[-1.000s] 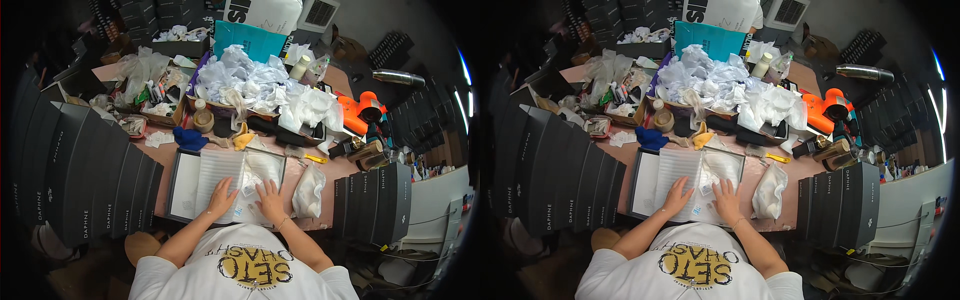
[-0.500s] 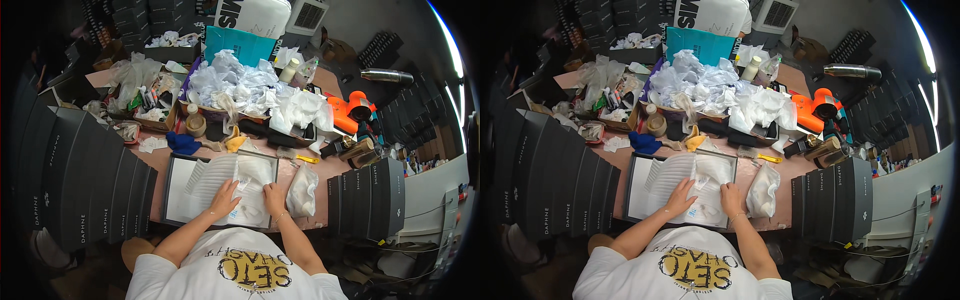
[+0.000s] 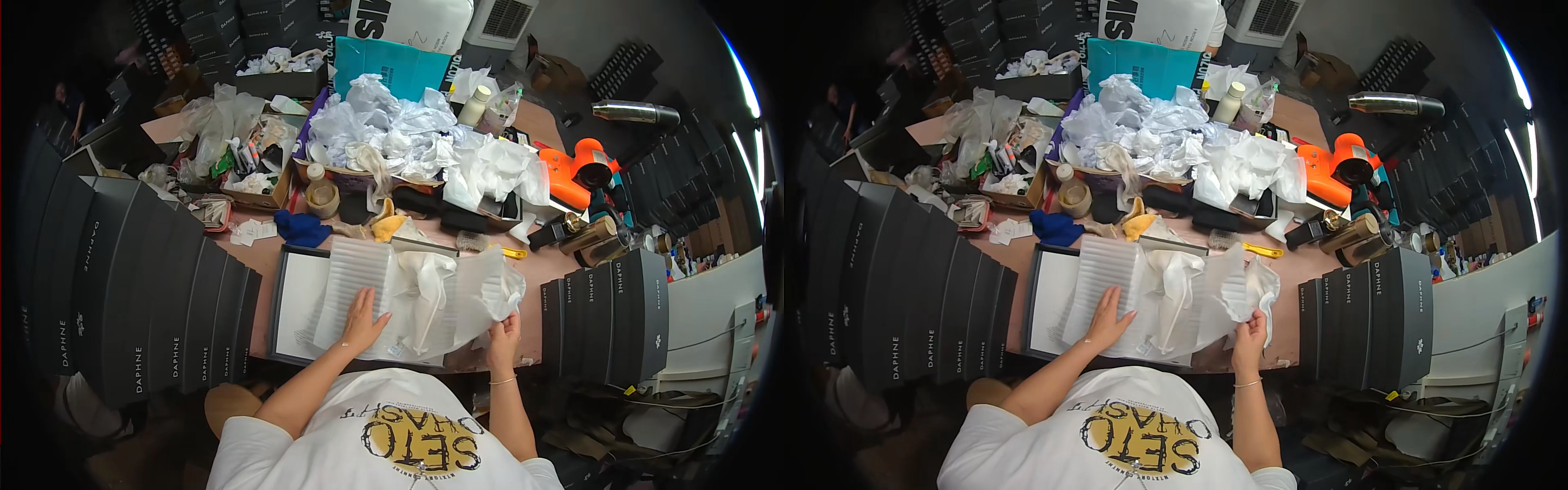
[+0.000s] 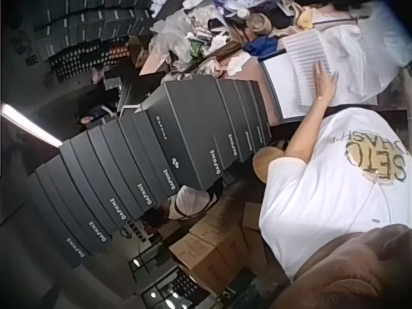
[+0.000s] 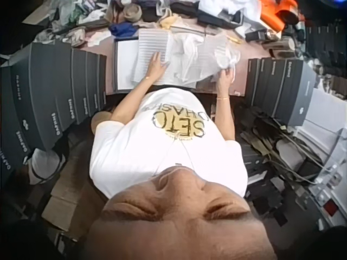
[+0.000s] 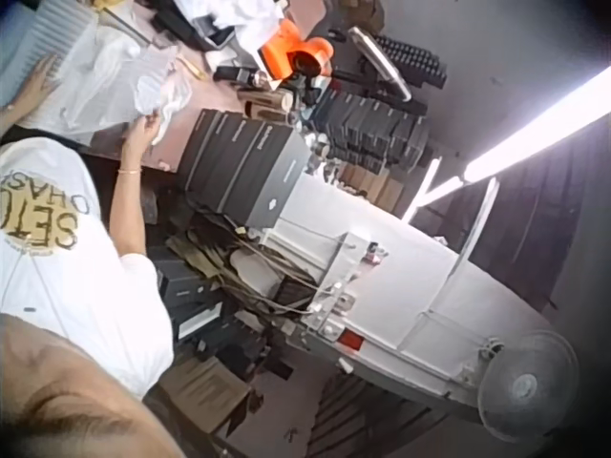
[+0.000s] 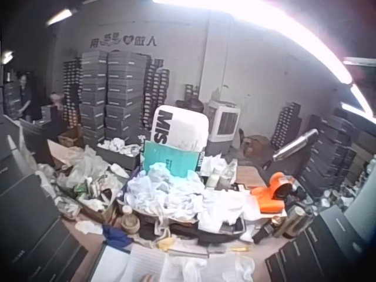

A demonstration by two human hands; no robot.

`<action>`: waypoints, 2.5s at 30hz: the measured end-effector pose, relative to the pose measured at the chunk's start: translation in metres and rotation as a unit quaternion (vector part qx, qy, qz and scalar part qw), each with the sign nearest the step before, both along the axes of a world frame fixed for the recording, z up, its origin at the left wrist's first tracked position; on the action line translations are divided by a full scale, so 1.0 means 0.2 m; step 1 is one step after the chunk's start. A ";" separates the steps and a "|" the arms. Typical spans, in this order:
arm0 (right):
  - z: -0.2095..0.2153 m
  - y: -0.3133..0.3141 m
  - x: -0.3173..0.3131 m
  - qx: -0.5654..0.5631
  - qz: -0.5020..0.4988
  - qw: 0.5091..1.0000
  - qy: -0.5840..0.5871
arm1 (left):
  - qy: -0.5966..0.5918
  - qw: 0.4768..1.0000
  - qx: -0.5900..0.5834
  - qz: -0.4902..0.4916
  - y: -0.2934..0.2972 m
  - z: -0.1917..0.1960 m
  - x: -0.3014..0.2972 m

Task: The recorder is packing high-heeled shoes into boxes, wrapping them in tissue paper and placing them in protective bags.

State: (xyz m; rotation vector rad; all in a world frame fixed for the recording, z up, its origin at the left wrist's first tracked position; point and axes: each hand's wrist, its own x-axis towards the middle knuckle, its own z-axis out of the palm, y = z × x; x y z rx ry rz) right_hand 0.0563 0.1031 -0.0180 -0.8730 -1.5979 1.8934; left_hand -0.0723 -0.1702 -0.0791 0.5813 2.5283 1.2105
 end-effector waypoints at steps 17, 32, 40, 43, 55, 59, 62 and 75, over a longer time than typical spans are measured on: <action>0.04 -0.29 -0.25 0.577 0.164 0.776 -0.196 | -0.113 0.993 -0.024 0.034 0.14 -0.10 -0.14; -0.38 -0.16 -0.27 0.293 0.271 0.899 -0.180 | -0.161 0.971 0.133 0.119 0.04 -0.01 0.00; -0.26 -0.32 -0.70 0.483 0.415 0.736 -0.231 | 0.331 0.883 -0.273 -0.190 0.28 -0.25 -0.09; -0.34 -0.31 -0.71 0.470 0.404 0.735 -0.276 | 0.185 0.837 -0.354 -0.375 0.24 -0.03 0.01; 0.30 -0.03 -0.52 0.002 0.280 0.959 -0.040 | -0.438 0.847 0.300 0.022 0.05 0.21 -0.05; 0.21 -0.31 -0.53 0.225 0.350 0.900 -0.134 | -0.561 0.673 0.483 0.003 0.21 0.17 -0.03; 0.39 -0.42 -0.50 0.159 0.195 0.968 -0.003 | -0.405 0.712 0.574 0.023 0.18 0.16 -0.06; 0.26 -0.61 -0.25 0.340 0.443 0.829 0.020 | -0.295 0.816 0.467 0.167 0.12 0.48 0.06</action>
